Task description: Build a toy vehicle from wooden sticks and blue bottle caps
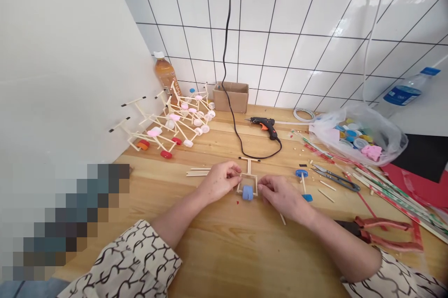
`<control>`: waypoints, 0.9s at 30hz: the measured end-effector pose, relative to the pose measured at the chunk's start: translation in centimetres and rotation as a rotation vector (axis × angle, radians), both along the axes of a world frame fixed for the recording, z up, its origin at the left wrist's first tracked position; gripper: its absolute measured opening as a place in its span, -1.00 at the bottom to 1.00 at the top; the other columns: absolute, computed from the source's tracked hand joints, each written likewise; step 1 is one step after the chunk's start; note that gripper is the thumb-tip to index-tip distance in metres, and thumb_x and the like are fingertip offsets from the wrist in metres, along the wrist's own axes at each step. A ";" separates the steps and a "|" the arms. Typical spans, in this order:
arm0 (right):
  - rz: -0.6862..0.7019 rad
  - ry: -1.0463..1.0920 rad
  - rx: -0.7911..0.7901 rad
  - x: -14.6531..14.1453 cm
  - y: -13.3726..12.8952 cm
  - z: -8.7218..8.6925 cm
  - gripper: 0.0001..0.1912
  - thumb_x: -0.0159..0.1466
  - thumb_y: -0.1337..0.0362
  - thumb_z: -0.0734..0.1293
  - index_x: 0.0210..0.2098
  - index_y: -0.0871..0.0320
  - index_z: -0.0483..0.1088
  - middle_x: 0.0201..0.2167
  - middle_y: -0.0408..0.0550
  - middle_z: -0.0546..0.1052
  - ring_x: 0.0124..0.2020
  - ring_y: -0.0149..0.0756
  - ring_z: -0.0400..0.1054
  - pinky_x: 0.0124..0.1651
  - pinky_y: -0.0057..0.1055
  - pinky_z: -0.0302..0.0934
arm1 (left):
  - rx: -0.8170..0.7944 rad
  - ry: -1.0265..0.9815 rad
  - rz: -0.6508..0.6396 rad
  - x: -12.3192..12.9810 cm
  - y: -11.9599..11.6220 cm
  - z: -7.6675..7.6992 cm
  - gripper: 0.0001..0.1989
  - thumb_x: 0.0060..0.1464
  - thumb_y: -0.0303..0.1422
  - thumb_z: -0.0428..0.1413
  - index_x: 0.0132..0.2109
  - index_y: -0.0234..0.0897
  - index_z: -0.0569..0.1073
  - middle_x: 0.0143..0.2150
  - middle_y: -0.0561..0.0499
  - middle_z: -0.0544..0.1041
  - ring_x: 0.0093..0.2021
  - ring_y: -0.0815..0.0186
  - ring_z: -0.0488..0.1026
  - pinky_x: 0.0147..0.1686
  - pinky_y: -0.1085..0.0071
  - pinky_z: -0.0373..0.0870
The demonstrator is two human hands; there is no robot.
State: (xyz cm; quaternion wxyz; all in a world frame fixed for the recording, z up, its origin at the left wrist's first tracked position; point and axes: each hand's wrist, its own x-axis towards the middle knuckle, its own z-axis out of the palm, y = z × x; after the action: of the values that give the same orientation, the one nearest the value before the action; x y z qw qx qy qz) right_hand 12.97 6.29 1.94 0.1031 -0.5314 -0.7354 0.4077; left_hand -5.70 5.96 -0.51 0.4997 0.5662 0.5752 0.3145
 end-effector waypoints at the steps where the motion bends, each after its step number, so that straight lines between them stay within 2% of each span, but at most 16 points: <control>1: -0.010 0.015 -0.008 0.0 0.0 0.0 -0.80 0.18 0.32 0.16 -0.52 0.17 0.34 -0.65 -0.20 0.36 -0.60 -0.41 0.14 -0.50 -0.45 -0.02 | -0.002 -0.003 0.001 0.0 0.0 0.1 -0.89 -0.06 -0.43 0.10 -0.31 -0.33 0.37 -0.56 0.11 0.42 -0.58 0.43 0.33 -0.54 0.52 0.23; 9: -0.076 0.219 -0.111 0.1 -0.2 -0.5 -0.82 0.21 0.25 0.17 -0.41 0.19 0.34 -0.66 -0.23 0.31 -0.63 -0.46 0.11 -0.55 -0.49 -0.02 | -0.043 -0.076 0.012 0.1 -0.3 0.7 -0.87 -0.06 -0.39 0.11 -0.31 -0.33 0.38 -0.54 0.08 0.43 -0.57 0.44 0.32 -0.59 0.54 0.21; 17: -0.091 0.407 -0.254 0.2 -0.2 -0.3 -0.76 0.16 0.13 0.23 -0.50 0.17 0.27 -0.68 -0.25 0.30 -0.66 -0.52 0.07 -0.58 -0.51 -0.06 | -0.084 -0.145 -0.010 0.1 -0.3 0.6 -0.85 -0.04 -0.36 0.12 -0.30 -0.35 0.40 -0.48 0.06 0.45 -0.54 0.44 0.34 -0.54 0.51 0.28; 21: -0.106 0.470 -0.297 -0.1 -0.4 0.0 -0.75 0.14 0.09 0.27 -0.47 0.17 0.28 -0.68 -0.26 0.30 -0.66 -0.52 0.06 -0.58 -0.51 -0.10 | -0.116 -0.192 -0.024 0.1 -0.3 0.4 -0.85 -0.04 -0.37 0.13 -0.30 -0.35 0.41 -0.47 0.05 0.46 -0.53 0.43 0.36 -0.50 0.49 0.31; 27: -0.108 0.528 -0.337 -0.5 -1.2 0.6 -0.70 0.10 0.04 0.31 -0.48 0.17 0.28 -0.69 -0.27 0.29 -0.66 -0.53 0.05 -0.59 -0.50 -0.13 | -0.151 -0.284 -0.031 0.0 -0.2 0.2 -0.76 -0.16 -0.35 0.23 -0.31 -0.37 0.42 -0.47 0.03 0.48 -0.50 0.41 0.39 -0.47 0.47 0.33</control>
State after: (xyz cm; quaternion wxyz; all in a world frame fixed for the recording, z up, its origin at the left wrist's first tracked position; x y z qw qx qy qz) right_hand 12.52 5.05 2.50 0.2225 -0.4549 -0.5762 0.6415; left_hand -5.70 5.81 -0.32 0.6220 0.4856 0.5120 0.3395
